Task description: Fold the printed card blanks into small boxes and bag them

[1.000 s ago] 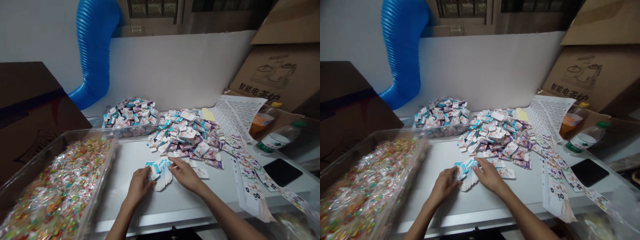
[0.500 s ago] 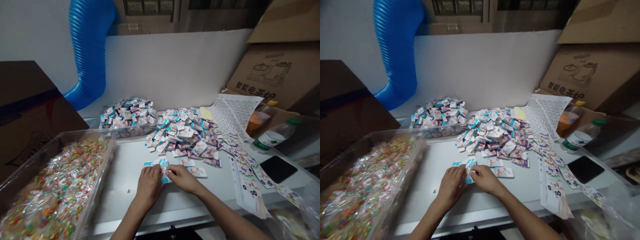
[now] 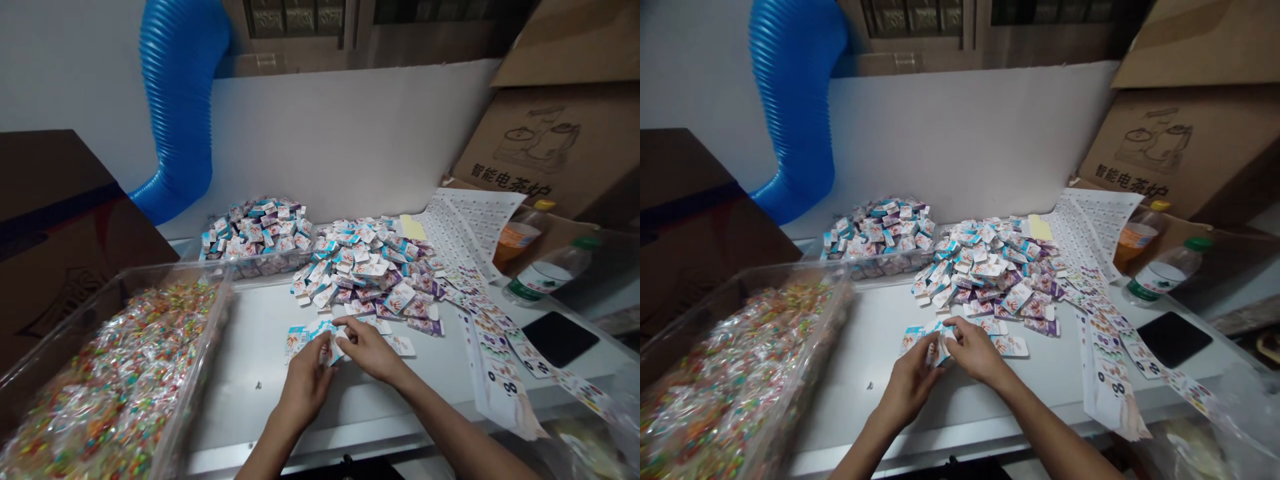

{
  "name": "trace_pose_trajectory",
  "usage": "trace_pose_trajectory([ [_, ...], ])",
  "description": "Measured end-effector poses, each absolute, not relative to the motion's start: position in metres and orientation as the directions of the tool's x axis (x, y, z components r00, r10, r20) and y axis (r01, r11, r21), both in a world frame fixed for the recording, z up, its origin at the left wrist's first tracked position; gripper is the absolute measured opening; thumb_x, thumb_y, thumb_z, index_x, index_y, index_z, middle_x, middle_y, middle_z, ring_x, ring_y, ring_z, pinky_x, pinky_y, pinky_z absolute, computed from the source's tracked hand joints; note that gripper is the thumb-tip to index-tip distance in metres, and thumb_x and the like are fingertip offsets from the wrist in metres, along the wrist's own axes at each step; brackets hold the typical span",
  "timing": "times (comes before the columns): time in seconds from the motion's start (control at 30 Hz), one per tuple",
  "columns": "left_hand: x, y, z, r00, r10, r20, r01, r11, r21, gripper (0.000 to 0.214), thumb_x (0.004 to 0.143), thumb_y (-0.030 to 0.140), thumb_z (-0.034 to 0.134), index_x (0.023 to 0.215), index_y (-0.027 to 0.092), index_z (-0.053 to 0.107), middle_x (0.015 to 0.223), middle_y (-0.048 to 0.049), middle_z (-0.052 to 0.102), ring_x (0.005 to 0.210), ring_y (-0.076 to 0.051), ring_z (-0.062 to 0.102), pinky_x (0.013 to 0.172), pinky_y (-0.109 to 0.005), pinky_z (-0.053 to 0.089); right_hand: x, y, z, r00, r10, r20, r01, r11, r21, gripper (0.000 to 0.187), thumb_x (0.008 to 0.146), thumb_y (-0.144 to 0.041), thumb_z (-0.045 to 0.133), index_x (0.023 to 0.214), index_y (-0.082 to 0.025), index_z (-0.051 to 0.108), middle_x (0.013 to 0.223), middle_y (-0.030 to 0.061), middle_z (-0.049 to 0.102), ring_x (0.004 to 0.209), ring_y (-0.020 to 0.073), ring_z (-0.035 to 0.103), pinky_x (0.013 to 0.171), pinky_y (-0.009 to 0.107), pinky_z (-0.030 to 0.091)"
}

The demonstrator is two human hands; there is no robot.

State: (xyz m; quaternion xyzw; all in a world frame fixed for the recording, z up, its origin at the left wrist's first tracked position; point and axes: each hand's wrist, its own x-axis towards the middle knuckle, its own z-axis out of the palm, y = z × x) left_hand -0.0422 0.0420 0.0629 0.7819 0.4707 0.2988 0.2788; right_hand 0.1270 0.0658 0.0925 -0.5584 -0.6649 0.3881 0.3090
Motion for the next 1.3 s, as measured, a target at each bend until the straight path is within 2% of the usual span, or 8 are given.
trace_pose_trajectory([
  [0.13, -0.036, 0.043, 0.057, 0.252, 0.926, 0.281, 0.516, -0.374, 0.77, 0.045, 0.08, 0.019, 0.05, 0.123, 0.021, 0.04, 0.119, -0.0084, 0.055, 0.11, -0.021, 0.052, 0.092, -0.038, 0.043, 0.12, 0.054, 0.086, -0.188, 0.982, -0.021, 0.119, 0.002, -0.993, 0.034, 0.08, -0.039, 0.052, 0.105, -0.017, 0.061, 0.087, 0.0045, 0.064, 0.082, 0.0189, 0.059, 0.076, 0.031, 0.045],
  [0.27, -0.031, 0.043, 0.054, 0.193, 0.921, 0.34, 0.5, -0.39, 0.773, 0.039, 0.082, 0.017, 0.047, 0.121, 0.021, 0.042, 0.114, -0.0078, 0.057, 0.104, -0.019, 0.054, 0.089, -0.035, 0.045, 0.109, 0.039, 0.074, -0.188, 0.981, -0.037, -0.246, -0.084, -0.966, 0.035, 0.08, -0.039, 0.055, 0.109, -0.02, 0.061, 0.105, 0.0064, 0.064, 0.098, 0.0218, 0.057, 0.091, 0.036, 0.041],
  [0.4, -0.027, 0.043, 0.049, 0.196, 0.899, 0.393, 0.508, -0.435, 0.743, 0.037, 0.081, 0.014, 0.046, 0.117, 0.02, 0.043, 0.111, -0.0081, 0.056, 0.103, -0.019, 0.054, 0.088, -0.035, 0.046, 0.098, 0.032, 0.064, -0.062, 0.99, -0.124, -0.377, -0.138, -0.916, 0.035, 0.078, -0.037, 0.059, 0.107, -0.018, 0.062, 0.101, 0.0075, 0.066, 0.095, 0.0227, 0.059, 0.091, 0.038, 0.042],
  [0.5, -0.025, 0.044, 0.045, 0.238, 0.848, 0.473, 0.533, -0.522, 0.666, 0.039, 0.08, 0.009, 0.043, 0.118, 0.018, 0.042, 0.12, -0.012, 0.05, 0.113, -0.021, 0.048, 0.094, -0.039, 0.043, 0.092, 0.03, 0.064, 0.014, 0.994, -0.112, -0.257, -0.105, -0.961, 0.035, 0.08, -0.037, 0.056, 0.109, -0.017, 0.061, 0.102, 0.0086, 0.066, 0.095, 0.0239, 0.059, 0.09, 0.04, 0.044],
  [0.67, -0.025, 0.041, 0.045, 0.272, 0.806, 0.525, 0.562, -0.576, 0.594, 0.043, 0.081, 0.008, 0.041, 0.122, 0.018, 0.038, 0.122, -0.0143, 0.048, 0.115, -0.023, 0.046, 0.094, -0.042, 0.043, 0.093, 0.023, 0.067, 0.063, 0.989, 0.132, 0.207, 0.116, -0.971, 0.039, 0.089, -0.039, 0.043, 0.119, -0.02, 0.058, 0.117, 0.0092, 0.059, 0.112, 0.023, 0.05, 0.101, 0.04, 0.035],
  [1.0, -0.026, 0.042, 0.031, 0.233, 0.741, 0.63, 0.602, -0.618, 0.505, 0.052, 0.084, 0.01, 0.042, 0.133, 0.019, 0.026, 0.122, -0.0136, 0.051, 0.116, -0.022, 0.049, 0.093, -0.042, 0.047, 0.098, 0.028, 0.066, 0.063, 0.996, 0.069, 0.31, 0.046, -0.95, 0.039, 0.089, -0.037, 0.041, 0.119, -0.019, 0.058, 0.11, 0.0088, 0.064, 0.104, 0.0237, 0.057, 0.093, 0.039, 0.043],
  [1.17, -0.028, 0.041, 0.028, 0.233, 0.722, 0.651, 0.618, -0.627, 0.474, 0.053, 0.085, 0.01, 0.041, 0.134, 0.018, 0.025, 0.125, -0.0141, 0.05, 0.118, -0.022, 0.047, 0.093, -0.041, 0.047, 0.098, 0.022, 0.075, -0.065, 0.96, 0.271, 0.721, 0.233, -0.653, 0.039, 0.088, -0.02, 0.036, 0.122, -0.017, 0.055, 0.092, 0.0111, 0.067, 0.086, 0.0249, 0.057, 0.079, 0.042, 0.045],
  [1.3, -0.031, 0.04, 0.033, 0.263, 0.758, 0.597, 0.612, -0.61, 0.504, 0.05, 0.086, 0.011, 0.041, 0.134, 0.017, 0.026, 0.128, -0.0151, 0.048, 0.118, -0.021, 0.048, 0.092, -0.039, 0.048, 0.099, 0.018, 0.074, -0.221, 0.903, 0.368, 0.848, 0.364, -0.384, 0.048, 0.082, -0.012, 0.04, 0.13, -0.01, 0.044, 0.103, 0.014, 0.063, 0.092, 0.0269, 0.052, 0.085, 0.046, 0.039],
])
